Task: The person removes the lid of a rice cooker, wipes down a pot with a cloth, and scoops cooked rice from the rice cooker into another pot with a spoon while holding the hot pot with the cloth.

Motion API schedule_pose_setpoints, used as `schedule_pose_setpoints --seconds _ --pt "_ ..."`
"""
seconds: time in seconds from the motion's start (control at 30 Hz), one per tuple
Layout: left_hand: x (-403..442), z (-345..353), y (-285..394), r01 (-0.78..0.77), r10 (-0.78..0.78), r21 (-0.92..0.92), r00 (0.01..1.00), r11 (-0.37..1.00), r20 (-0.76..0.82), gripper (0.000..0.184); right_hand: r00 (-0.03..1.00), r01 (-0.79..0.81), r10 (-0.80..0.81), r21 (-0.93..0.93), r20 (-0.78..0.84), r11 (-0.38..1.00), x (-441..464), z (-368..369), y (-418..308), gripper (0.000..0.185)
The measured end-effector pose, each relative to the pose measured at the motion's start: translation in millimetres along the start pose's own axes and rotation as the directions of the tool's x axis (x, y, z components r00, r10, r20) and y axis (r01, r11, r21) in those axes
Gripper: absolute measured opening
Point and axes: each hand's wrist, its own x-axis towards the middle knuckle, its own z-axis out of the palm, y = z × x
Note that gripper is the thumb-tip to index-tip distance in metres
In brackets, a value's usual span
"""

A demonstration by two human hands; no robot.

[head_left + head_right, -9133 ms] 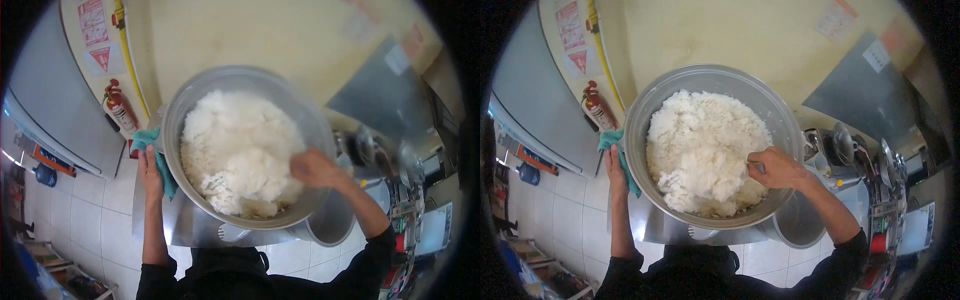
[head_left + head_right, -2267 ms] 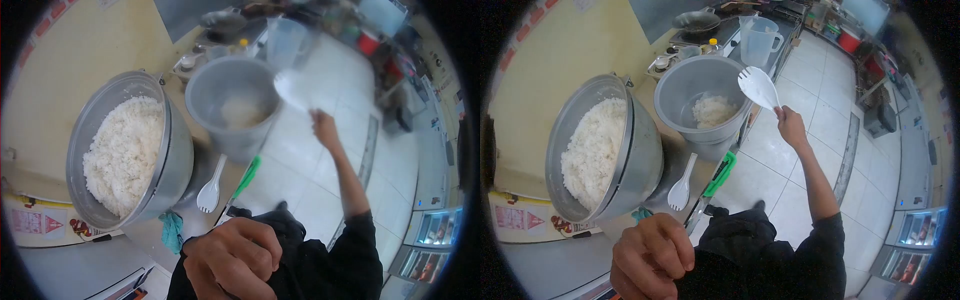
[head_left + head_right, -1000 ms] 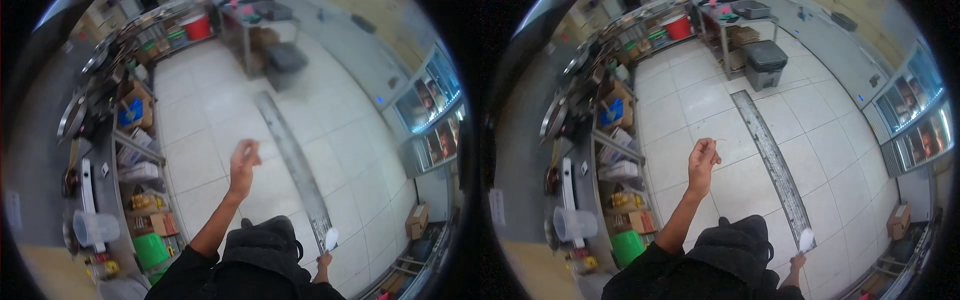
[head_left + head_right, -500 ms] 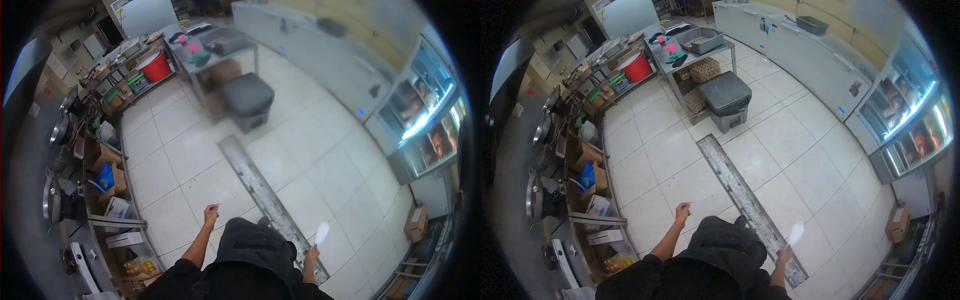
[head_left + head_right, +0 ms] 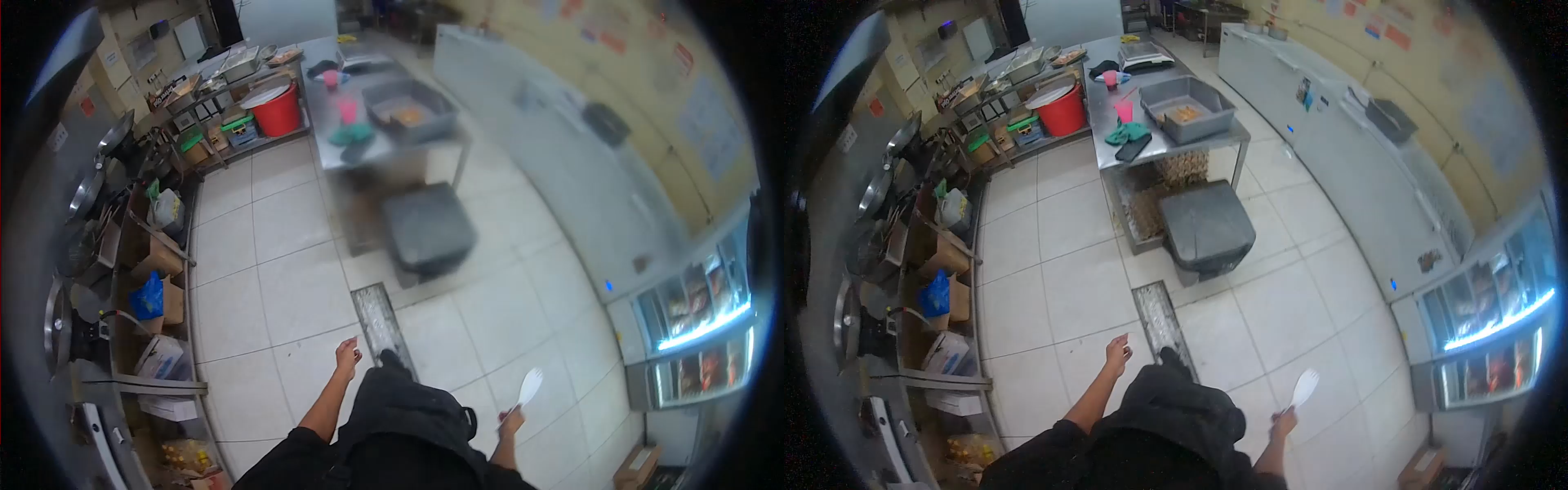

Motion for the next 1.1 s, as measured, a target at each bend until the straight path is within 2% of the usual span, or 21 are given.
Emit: schedule_pose_setpoints --seconds 0.03,0.1,0.13,0.2,0.23,0.3,0.33,0.37,0.43,0.5,0.57,0.63,0.67,0.7,0.77,0.83,0.87,0.97,1.03,1.07,1.1 --pt "20.1 30.8 13.5 0.004 -0.004 -0.024 1.000 1.000 0.000 0.018 0.992 -0.120 0.118 0.057 0.034 0.991 8.3 13.3 -3.7 0.043" --pt "39.9 57.0 34.9 -0.030 0.030 0.161 1.000 0.987 0.004 0.022 0.973 -0.231 0.230 0.068 0.018 0.971 15.3 36.4 -10.2 0.041" --pt "48.1 66.7 45.2 -0.013 0.016 0.176 1.000 0.984 -0.021 0.022 0.967 -0.256 0.255 0.047 0.016 0.966 17.9 45.4 -7.4 0.041" --pt "73.7 108.2 66.8 -0.066 0.044 0.240 0.994 0.968 0.096 0.021 0.962 -0.271 0.267 0.062 0.056 0.961 30.6 70.0 -15.6 0.040" --pt "84.1 120.3 75.0 -0.046 0.026 0.254 0.996 0.966 0.082 0.021 0.957 -0.288 0.286 0.047 0.045 0.957 33.7 84.3 -19.0 0.040" --pt "102.5 155.9 87.3 -0.056 0.025 0.232 0.991 0.971 0.134 0.018 0.935 -0.355 0.355 -0.062 -0.008 0.933 56.8 123.9 -43.7 0.040" --pt "109.4 170.8 93.2 -0.058 0.030 0.236 0.992 0.970 0.121 0.016 0.920 -0.389 0.390 -0.052 0.029 0.920 73.2 144.3 -53.6 0.041" --pt "123.6 186.2 96.1 -0.059 0.034 0.224 0.993 0.973 0.117 0.016 0.924 -0.379 0.382 -0.060 0.035 0.923 95.6 169.3 -67.4 0.041" --pt "142.8 206.5 100.7 -0.005 -0.009 0.221 0.998 0.975 0.062 0.015 0.941 -0.283 0.299 -0.117 0.156 0.952 131.4 214.5 -89.8 0.043" --pt "164.5 230.1 108.8 0.045 -0.053 0.191 0.998 0.981 0.041 0.013 0.938 -0.274 0.300 -0.159 0.173 0.949 168.7 271.3 -123.2 0.044" --pt "184.8 250.2 111.1 0.072 -0.066 0.170 0.997 0.983 -0.040 0.013 0.946 -0.186 0.226 -0.179 0.232 0.966 206.3 312.3 -156.2 0.046" --pt "201.4 273.7 117.3 0.139 -0.129 0.106 0.987 0.985 -0.100 0.011 0.946 -0.222 0.238 -0.093 0.220 0.971 243.0 358.6 -188.3 0.047" --pt "212.1 281.8 118.4 0.133 -0.125 0.143 0.990 0.981 -0.060 0.012 0.952 -0.193 0.209 -0.092 0.225 0.977 259.9 376.8 -208.3 0.048" --pt "217.9 298.4 121.5 0.134 -0.118 0.162 0.987 0.978 -0.107 0.013 0.957 -0.162 0.180 -0.096 0.226 0.982 272.7 392.1 -229.7 0.048" --pt "238.1 321.0 121.7 0.149 -0.135 0.185 0.987 0.971 -0.087 0.012 0.954 -0.163 0.187 -0.118 0.233 0.980 301.9 422.4 -266.9 0.047" --pt "245.4 344.7 125.2 0.141 -0.113 0.230 0.985 0.963 -0.131 0.013 0.922 -0.039 0.080 -0.116 0.378 0.992 328.5 431.7 -284.3 0.048" --pt "250.2 359.6 128.2 0.116 -0.076 0.292 0.986 0.949 -0.146 0.013 0.936 -0.030 0.063 -0.101 0.346 0.994 332.0 440.9 -296.5 0.048" --pt "255.9 394.5 136.3 0.197 -0.144 0.378 0.976 0.905 -0.165 0.015 0.954 -0.065 0.113 -0.174 0.277 0.983 347.6 460.3 -319.4 0.047" --pt "271.0 396.5 118.3 0.175 -0.155 0.434 0.985 0.884 -0.081 0.020 0.960 -0.061 0.116 -0.213 0.255 0.975 349.6 458.8 -320.2 0.047" --pt "274.0 400.5 109.2 0.087 -0.064 0.424 0.996 0.901 -0.070 0.024 0.940 -0.062 0.127 -0.206 0.318 0.977 350.8 457.0 -317.7 0.046" --pt "274.1 406.1 102.2 0.093 -0.070 0.424 0.995 0.901 -0.070 0.024 0.913 -0.060 0.126 -0.180 0.387 0.982 353.4 461.9 -318.8 0.046"
